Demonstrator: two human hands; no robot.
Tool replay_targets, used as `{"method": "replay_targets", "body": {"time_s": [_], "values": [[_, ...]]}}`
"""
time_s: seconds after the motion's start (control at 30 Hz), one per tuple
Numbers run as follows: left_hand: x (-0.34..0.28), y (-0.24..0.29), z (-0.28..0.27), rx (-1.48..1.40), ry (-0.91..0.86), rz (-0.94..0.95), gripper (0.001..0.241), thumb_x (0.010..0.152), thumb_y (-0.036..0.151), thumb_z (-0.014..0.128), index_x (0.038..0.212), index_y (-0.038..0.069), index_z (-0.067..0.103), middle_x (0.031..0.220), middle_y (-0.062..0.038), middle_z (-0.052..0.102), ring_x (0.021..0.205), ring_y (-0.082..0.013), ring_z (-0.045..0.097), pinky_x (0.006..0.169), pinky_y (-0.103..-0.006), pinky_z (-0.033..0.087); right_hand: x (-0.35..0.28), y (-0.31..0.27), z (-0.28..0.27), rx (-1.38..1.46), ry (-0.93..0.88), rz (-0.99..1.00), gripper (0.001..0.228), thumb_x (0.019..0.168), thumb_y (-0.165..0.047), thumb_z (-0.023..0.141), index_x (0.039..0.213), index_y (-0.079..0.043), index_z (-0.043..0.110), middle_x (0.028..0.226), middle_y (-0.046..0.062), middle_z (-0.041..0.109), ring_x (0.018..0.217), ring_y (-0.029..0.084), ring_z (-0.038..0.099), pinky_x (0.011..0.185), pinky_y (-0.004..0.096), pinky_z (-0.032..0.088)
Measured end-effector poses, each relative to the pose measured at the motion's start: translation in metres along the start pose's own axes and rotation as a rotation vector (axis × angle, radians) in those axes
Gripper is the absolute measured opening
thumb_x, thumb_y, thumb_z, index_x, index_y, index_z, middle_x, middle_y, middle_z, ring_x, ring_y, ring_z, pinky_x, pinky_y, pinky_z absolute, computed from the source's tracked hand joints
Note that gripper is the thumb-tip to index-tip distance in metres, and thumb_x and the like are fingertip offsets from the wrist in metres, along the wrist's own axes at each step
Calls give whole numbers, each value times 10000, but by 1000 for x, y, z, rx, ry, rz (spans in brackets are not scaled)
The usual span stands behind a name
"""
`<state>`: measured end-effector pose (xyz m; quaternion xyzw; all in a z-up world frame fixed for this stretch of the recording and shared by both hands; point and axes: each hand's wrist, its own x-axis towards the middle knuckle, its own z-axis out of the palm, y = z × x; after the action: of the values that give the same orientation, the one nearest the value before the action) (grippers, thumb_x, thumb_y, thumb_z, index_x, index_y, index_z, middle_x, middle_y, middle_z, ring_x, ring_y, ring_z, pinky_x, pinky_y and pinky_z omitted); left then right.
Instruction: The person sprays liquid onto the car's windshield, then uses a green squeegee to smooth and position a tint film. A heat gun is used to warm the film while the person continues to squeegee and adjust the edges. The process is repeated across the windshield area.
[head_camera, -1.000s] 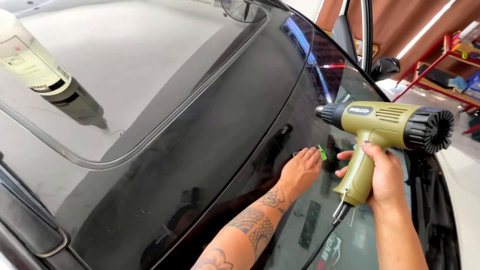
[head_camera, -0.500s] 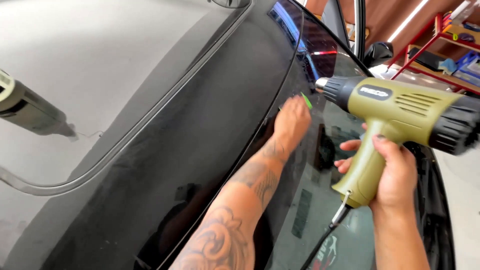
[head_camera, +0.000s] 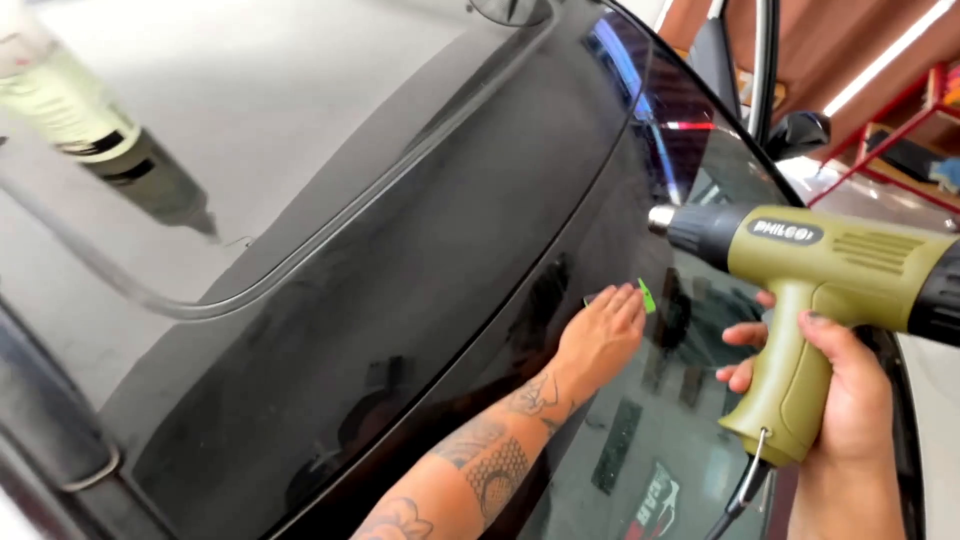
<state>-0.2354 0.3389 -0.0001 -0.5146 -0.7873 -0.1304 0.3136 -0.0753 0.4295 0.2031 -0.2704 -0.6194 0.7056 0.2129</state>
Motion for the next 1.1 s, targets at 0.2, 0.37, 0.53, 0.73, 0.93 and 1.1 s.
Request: {"method": "replay_targets", "body": {"time_s": [0.2, 0.37, 0.53, 0.73, 0.93, 1.1], "values": [[-40, 26, -34, -59, -101, 29, 535, 931, 183, 660, 1421, -22, 592, 1472, -158, 595, 1398, -284, 538, 1213, -408, 407, -18, -6, 7, -107, -16, 60, 465, 1006, -247, 462, 1325, 75, 567, 978, 403, 645, 547, 471, 553, 586, 532, 465], [-72, 45, -44, -149, -46, 36, 445, 969, 137, 585, 1378, -29, 643, 1427, -158, 640, 1365, -283, 573, 1198, -411, 412, -39, -16, 18, -122, -42, 83, 457, 992, -198, 466, 1314, 107, 572, 940, 431, 635, 524, 459, 530, 610, 554, 487], [-86, 48, -69, -155, -180, 110, 477, 994, 191, 567, 1431, 3, 594, 1501, -149, 583, 1411, -270, 532, 1197, -399, 418, -52, -16, 22, -109, -74, 114, 467, 1016, -171, 436, 1359, 126, 547, 963, 465, 607, 542, 468, 499, 645, 605, 483], [-92, 50, -73, -206, -106, 86, 390, 969, 137, 604, 1330, -3, 657, 1422, -158, 624, 1346, -282, 573, 1154, -404, 440, -67, -11, 22, -93, -91, 165, 492, 1000, -177, 442, 1379, 121, 541, 974, 467, 614, 515, 463, 486, 645, 606, 474], [-43, -18, -96, 199, 302, -237, 294, 905, 131, 598, 1178, 126, 707, 1053, 2, 703, 951, -147, 678, 863, -257, 559, -115, -12, 15, -20, 22, 14, 544, 1002, -146, 369, 1452, 142, 475, 1025, 494, 556, 541, 515, 442, 716, 645, 443], [-44, -79, -138, -350, 188, -253, 413, 837, -120, 531, 1178, 97, 616, 1172, -76, 662, 1010, -291, 644, 882, -394, 546, -142, 12, -64, 72, 127, 89, 579, 1007, -122, 287, 1541, 48, 433, 1116, 514, 500, 728, 702, 420, 807, 745, 367]]}}
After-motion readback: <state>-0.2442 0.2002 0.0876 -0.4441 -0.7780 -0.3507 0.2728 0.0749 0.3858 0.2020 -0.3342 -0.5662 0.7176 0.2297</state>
